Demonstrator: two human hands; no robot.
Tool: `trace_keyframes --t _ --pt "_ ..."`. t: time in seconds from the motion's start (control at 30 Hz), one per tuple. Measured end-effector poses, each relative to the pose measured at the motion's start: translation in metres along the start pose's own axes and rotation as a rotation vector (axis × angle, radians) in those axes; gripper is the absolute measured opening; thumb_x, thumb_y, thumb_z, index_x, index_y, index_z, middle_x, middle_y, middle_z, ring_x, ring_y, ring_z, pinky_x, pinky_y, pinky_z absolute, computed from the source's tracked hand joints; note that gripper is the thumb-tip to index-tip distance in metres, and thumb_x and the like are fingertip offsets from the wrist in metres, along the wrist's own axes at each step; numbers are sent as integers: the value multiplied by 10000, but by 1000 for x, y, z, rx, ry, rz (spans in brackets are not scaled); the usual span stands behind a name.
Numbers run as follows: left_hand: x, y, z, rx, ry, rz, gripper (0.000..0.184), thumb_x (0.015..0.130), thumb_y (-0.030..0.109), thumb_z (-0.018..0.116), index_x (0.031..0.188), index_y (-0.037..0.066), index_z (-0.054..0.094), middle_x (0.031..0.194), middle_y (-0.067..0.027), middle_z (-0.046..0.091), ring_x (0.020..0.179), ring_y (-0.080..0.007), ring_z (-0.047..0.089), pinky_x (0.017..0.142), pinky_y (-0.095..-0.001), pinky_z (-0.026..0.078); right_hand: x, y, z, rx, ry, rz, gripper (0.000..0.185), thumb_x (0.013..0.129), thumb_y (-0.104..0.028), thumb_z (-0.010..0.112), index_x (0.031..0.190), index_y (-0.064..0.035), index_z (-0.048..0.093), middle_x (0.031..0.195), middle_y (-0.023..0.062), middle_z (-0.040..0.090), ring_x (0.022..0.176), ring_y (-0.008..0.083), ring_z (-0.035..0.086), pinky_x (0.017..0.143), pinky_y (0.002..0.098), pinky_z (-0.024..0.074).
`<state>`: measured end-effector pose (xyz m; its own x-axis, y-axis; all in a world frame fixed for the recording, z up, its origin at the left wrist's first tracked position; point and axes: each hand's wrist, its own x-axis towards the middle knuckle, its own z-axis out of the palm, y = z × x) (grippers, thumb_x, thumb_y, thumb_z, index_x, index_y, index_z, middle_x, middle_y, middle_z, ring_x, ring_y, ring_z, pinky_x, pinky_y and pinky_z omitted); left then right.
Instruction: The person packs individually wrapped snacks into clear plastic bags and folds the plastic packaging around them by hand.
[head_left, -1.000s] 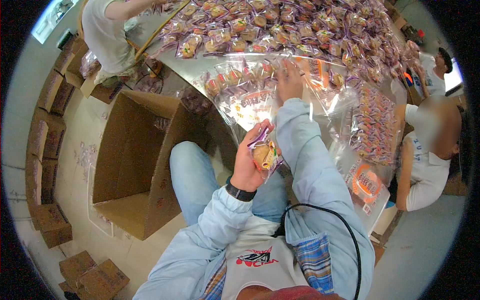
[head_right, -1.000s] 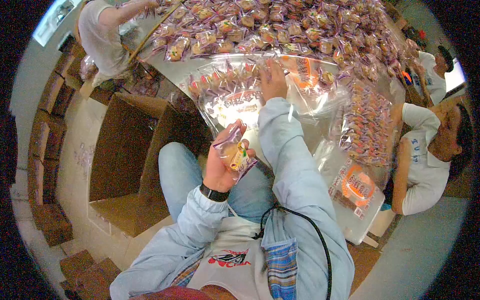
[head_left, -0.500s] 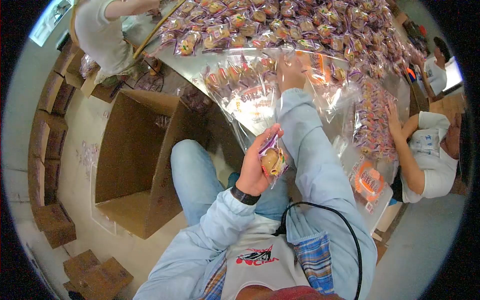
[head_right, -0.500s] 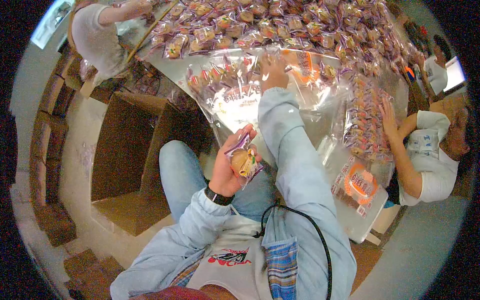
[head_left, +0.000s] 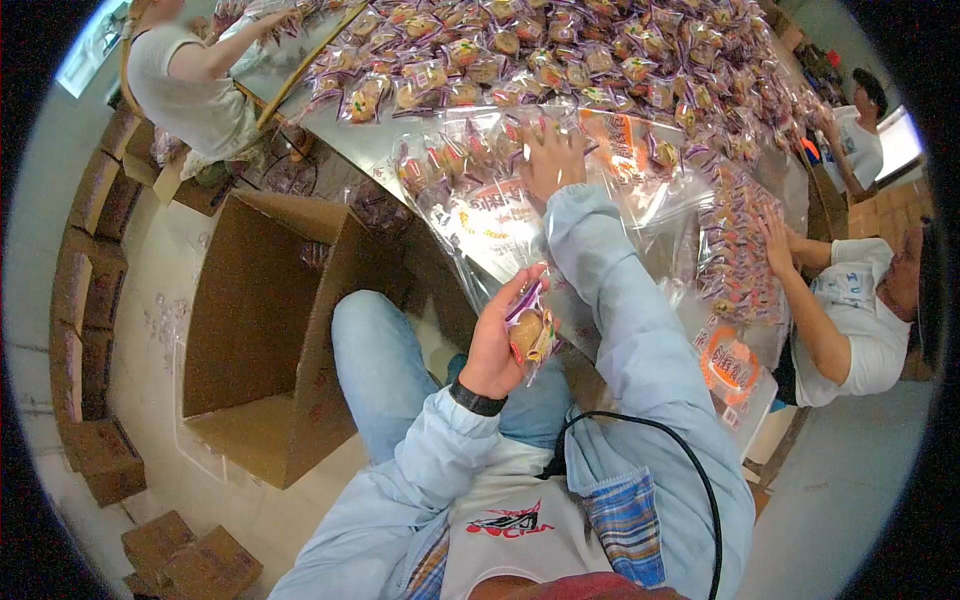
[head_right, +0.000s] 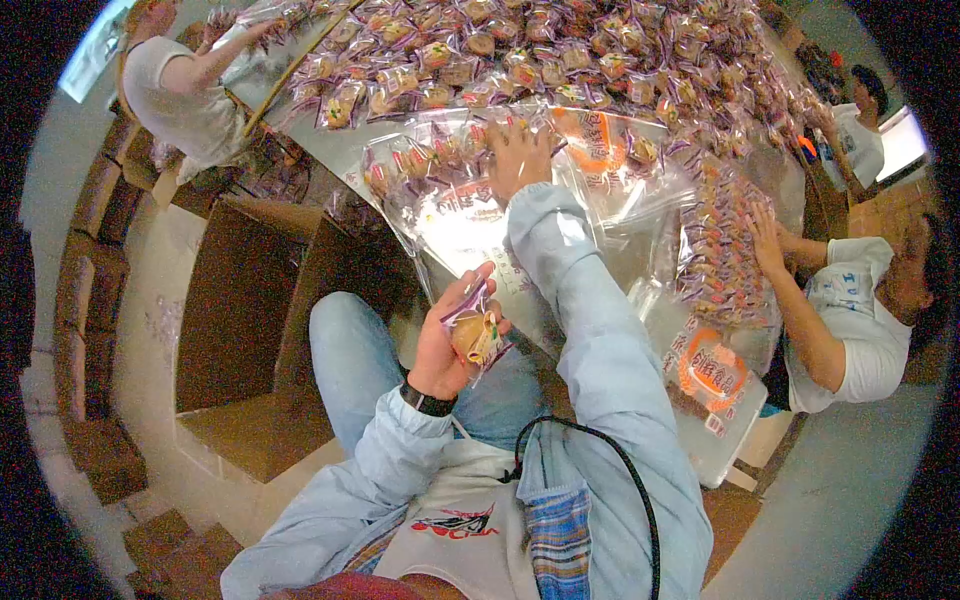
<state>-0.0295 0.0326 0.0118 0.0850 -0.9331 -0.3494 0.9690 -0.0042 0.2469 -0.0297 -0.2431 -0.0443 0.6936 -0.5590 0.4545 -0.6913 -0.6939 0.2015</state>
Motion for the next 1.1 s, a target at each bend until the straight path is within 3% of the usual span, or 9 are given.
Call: trace_keyframes --t 0.13,0.23,0.27,0.37,0.4,0.63,0.83,0.97,1.1 --pt "-3 -3 3 1 32 -4 421 1036 281 569 1368 22 564 1053 -24 653 752 -188 629 700 -357 528 -4 4 27 227 21 102 527 886 -291 677 1377 -141 558 1346 153 581 1203 375 603 1092 574 371" --pt "-3 -4 -7 8 43 5 401 1036 278 570 1349 27 572 1061 -22 654 739 -185 621 684 -357 527 -5 5 28 273 191 63 470 896 -288 670 1337 -156 577 1228 135 641 1121 378 638 998 535 463" --pt "-1 -4 -11 10 40 6 394 1037 277 570 1342 28 576 1066 -21 655 734 -184 618 678 -358 527 -8 -2 18 290 164 164 391 910 -256 653 1284 -149 613 1142 118 662 982 362 665 869 480 521" --pt "-2 0 -7 2 44 -5 372 1033 271 576 1322 35 587 1061 -15 641 722 -182 609 656 -360 522 -10 2 18 377 13 154 462 922 -350 663 1372 -296 575 1227 74 640 1005 310 678 768 492 577" --pt "-1 0 -6 5 54 4 373 1033 269 576 1325 36 584 1057 -18 636 721 -184 609 656 -358 523 -2 -3 16 248 -86 202 380 937 -327 648 1315 -345 612 1195 84 654 920 330 701 721 490 580" --pt "-4 4 0 45 65 82 402 1043 247 546 1381 31 545 1051 -26 610 733 -192 617 675 -356 536 0 -1 39 258 261 63 321 922 -286 662 1208 -144 688 1202 151 661 1049 358 661 858 466 550" --pt "-5 7 -3 27 27 84 417 1046 243 531 1400 23 531 1051 -33 609 739 -198 623 677 -364 539 -4 -9 18 188 204 -32 517 878 -246 652 1347 -41 581 1389 167 548 1292 365 504 1095 491 401" --pt "-3 5 -4 9 16 70 423 1041 251 550 1397 23 533 1052 -34 609 734 -201 631 662 -362 540 -12 -14 -5 272 186 -296 593 861 -270 658 1387 -23 542 1499 173 483 1419 369 417 1195 488 302" --pt "-5 5 -5 36 17 52 439 1034 284 574 1388 27 533 1065 -35 602 730 -202 635 658 -365 539 -8 -19 14 288 207 -192 499 900 -175 595 1390 -84 572 1451 108 564 1379 298 489 1182 448 321"
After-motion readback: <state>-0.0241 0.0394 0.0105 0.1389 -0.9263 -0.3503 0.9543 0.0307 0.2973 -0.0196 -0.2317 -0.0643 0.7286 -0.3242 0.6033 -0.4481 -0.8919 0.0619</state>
